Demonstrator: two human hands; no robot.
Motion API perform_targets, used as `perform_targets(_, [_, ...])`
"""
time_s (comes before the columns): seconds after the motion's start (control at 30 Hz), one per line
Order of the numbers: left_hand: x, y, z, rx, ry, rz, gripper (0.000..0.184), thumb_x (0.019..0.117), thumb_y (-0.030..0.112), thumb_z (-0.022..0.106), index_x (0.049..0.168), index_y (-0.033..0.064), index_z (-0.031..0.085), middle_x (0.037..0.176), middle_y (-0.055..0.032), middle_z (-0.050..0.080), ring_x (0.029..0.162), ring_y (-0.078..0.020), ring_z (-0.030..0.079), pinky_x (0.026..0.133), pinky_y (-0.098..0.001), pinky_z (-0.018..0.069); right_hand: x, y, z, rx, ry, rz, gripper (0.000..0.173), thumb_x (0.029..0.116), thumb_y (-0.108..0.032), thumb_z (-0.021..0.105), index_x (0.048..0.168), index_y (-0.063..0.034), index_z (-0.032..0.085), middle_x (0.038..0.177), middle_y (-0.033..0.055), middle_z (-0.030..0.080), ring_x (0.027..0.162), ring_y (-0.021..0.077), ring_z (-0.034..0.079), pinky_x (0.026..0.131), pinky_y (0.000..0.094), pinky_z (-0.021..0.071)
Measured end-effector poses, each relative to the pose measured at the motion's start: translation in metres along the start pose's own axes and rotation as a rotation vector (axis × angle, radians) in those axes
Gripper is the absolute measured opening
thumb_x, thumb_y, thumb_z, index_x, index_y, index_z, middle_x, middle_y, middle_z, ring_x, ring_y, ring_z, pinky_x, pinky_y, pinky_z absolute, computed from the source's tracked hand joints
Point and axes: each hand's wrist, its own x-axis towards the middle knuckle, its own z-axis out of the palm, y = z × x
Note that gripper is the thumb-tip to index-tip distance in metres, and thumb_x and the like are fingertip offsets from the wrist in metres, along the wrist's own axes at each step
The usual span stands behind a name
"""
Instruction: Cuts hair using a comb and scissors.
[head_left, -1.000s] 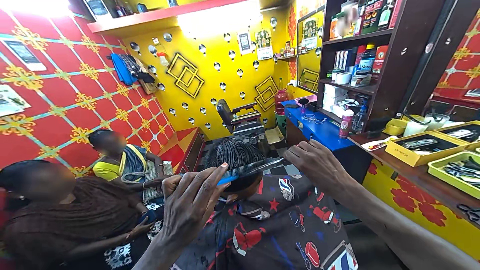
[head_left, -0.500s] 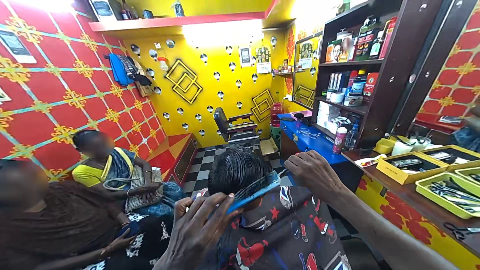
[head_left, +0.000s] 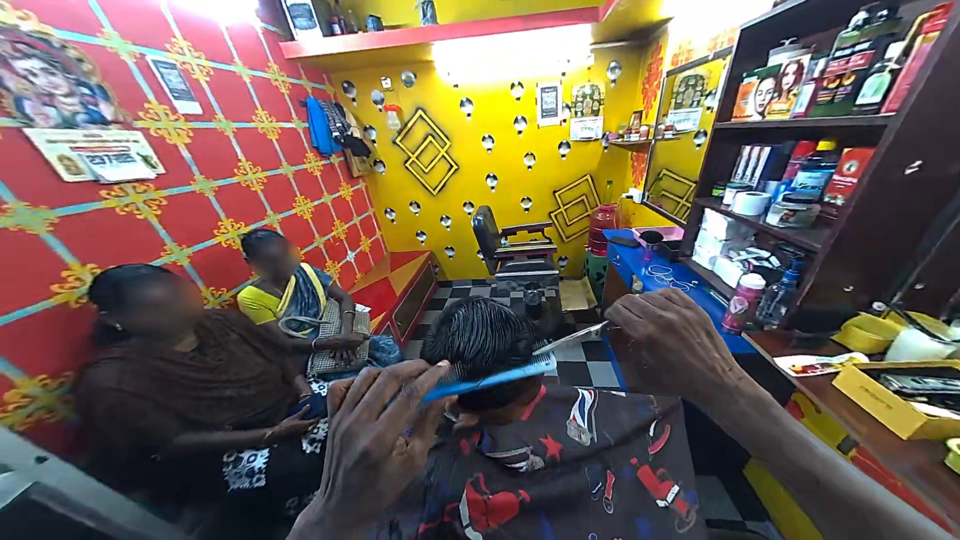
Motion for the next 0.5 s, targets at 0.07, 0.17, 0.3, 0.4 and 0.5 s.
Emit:
perform_targets(0.07, [0.007,-0.001,-0.001,0.025,0.02,-0.01,0.031,0.0978,0.041,0.065,0.119,0.0223,0.076,0.109,-0.0014,0.072,0.09,-0.0154,0.061,0.082,-0.0417,0.0393,0.003,0.008,-0.004,0.001,-0.058,-0.036,0.025,0.0801,0.007,0.077,0.1,-0.0092,0.074,0.093,0.0074,0.072,0.086,0.027,0.07,0.081,0.0469,0.0546])
perform_targets(0.17, [0.011,-0.002,-0.001,0.068,0.053,0.011,0.031,0.0976,0.04,0.066,0.122,0.0227,0.075,0.111,-0.0005,0.071,0.093,-0.0157,0.06,0.083,-0.0412,0.0384,0.013,0.011,-0.008,-0.031,-0.194,-0.083,0.043,0.0704,-0.015,0.09,0.109,-0.0114,0.073,0.105,0.0067,0.071,0.099,0.0282,0.068,0.086,0.0489,0.0529])
perform_targets(0.3, [0.013,-0.004,-0.001,0.077,0.09,0.056,0.028,0.0982,0.038,0.067,0.122,0.0234,0.074,0.111,0.0009,0.071,0.094,-0.0148,0.06,0.085,-0.0398,0.0376,0.036,-0.002,-0.015,-0.07,-0.282,-0.126,0.05,0.0691,-0.023,0.091,0.113,-0.0107,0.07,0.108,0.007,0.069,0.1,0.0287,0.066,0.08,0.045,0.0524])
perform_targets(0.4, [0.015,-0.007,-0.003,0.063,0.085,0.087,0.027,0.0979,0.035,0.068,0.12,0.0223,0.074,0.111,0.0008,0.071,0.096,-0.0153,0.061,0.087,-0.0406,0.0378,0.046,-0.011,-0.022,-0.069,-0.238,-0.175,0.032,0.0782,-0.003,0.082,0.108,-0.0087,0.071,0.097,0.008,0.068,0.086,0.0272,0.065,0.066,0.0394,0.0501])
perform_targets(0.5, [0.015,-0.009,-0.005,0.05,0.084,0.096,0.028,0.0982,0.036,0.068,0.122,0.0215,0.074,0.112,0.001,0.071,0.096,-0.015,0.06,0.088,-0.0397,0.0375,0.038,-0.007,-0.028,-0.032,-0.184,-0.18,0.023,0.0806,0.007,0.077,0.098,-0.0077,0.072,0.082,0.008,0.068,0.075,0.0269,0.066,0.066,0.0413,0.0538])
